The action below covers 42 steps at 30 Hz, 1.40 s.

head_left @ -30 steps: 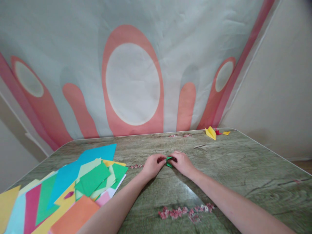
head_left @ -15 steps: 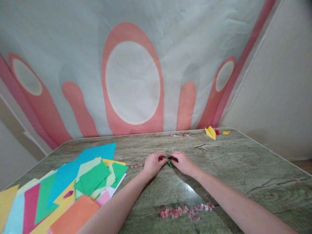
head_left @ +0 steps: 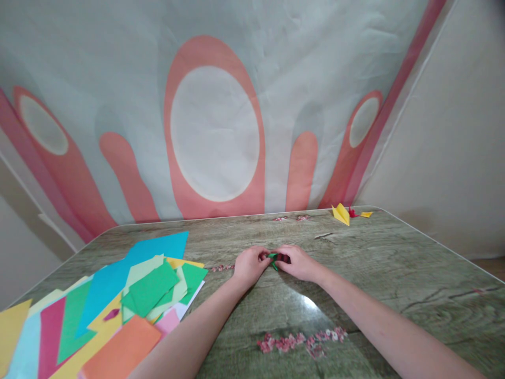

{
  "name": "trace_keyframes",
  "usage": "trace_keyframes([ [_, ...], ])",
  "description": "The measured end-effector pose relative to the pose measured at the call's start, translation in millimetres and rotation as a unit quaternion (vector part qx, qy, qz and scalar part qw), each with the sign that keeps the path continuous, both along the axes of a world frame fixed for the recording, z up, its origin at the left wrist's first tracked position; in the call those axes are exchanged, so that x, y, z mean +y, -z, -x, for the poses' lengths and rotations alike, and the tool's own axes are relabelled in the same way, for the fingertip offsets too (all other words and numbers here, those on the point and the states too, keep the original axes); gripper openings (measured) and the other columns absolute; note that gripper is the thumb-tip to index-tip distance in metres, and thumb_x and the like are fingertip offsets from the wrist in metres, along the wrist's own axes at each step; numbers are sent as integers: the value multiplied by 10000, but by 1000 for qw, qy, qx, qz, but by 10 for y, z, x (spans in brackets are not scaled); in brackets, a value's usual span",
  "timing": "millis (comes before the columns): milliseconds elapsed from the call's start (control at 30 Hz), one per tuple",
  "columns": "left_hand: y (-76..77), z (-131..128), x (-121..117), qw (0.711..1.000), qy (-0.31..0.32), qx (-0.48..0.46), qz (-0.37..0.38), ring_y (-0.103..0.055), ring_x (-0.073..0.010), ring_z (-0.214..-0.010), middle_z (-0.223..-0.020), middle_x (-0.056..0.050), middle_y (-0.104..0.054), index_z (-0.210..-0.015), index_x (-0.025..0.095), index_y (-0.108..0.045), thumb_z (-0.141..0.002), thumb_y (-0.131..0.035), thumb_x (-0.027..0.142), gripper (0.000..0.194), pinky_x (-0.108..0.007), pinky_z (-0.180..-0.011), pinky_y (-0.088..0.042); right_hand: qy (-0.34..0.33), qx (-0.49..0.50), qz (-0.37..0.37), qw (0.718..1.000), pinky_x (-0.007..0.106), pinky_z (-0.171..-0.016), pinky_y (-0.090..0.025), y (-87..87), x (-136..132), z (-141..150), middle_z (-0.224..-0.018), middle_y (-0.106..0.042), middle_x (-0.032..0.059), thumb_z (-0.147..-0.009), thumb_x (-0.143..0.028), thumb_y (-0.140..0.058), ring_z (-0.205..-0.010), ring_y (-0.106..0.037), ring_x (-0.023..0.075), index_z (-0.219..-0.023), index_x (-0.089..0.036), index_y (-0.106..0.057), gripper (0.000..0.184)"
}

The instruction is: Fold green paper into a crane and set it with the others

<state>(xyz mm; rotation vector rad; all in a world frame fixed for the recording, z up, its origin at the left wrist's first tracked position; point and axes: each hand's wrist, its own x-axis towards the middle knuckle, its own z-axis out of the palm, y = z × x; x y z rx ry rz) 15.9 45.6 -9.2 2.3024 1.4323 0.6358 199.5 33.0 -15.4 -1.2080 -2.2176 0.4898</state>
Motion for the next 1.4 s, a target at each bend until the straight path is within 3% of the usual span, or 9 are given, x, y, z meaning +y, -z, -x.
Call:
trace_keyframes([
  [300,16,-19,11,1000,-23,17,-4,-586,-146,-702,-769,18,-671,-889,260,-664,-740,-555,244,185,-215,-593,-385,63,6,-19,998,227,-587,-370,32,-10,116,-711,-628,20,-816,-352,-548,-634,-540,129,-920,-206,-692,230],
  [567,13,-3,28,1000,-12,14,0,-587,-149,-700,-767,11,-679,-915,269,-684,-764,-543,322,214,-217,-590,-387,71,-11,-35,997,237,-627,-379,92,4,102,-725,-616,23,-840,-277,-516,-663,-548,132,-921,-203,-681,198],
  [800,-22,37,74,999,22,20,28,-615,-167,-798,-900,18,-702,-955,311,-693,-795,-516,339,240,-223,-650,-419,79,-24,-43,996,235,-620,-372,103,0,103,-705,-591,17,-843,-270,-511,-658,-535,132,-826,-194,-666,173],
  [1067,-30,13,59,999,-3,32,20,-615,-178,-836,-904,10,-703,-935,308,-700,-792,-540,384,227,-235,-700,-428,66,-37,-38,996,235,-605,-369,89,4,91,-686,-583,16,-847,-273,-514,-636,-527,129,-807,-184,-658,173],
  [1267,-1,7,54,999,-19,26,2,-606,-177,-800,-881,0,-695,-883,287,-713,-791,-543,377,213,-239,-677,-424,50,-33,-30,998,246,-675,-400,117,33,74,-772,-632,34,-846,-194,-492,-729,-571,144,-931,-196,-669,196],
  [1400,-19,67,95,999,41,17,18,-595,-169,-803,-864,3,-690,-929,287,-705,-776,-551,347,224,-224,-694,-424,59,-27,-31,997,245,-695,-406,136,53,77,-789,-632,32,-848,-147,-457,-761,-578,145,-950,-211,-674,248],
])
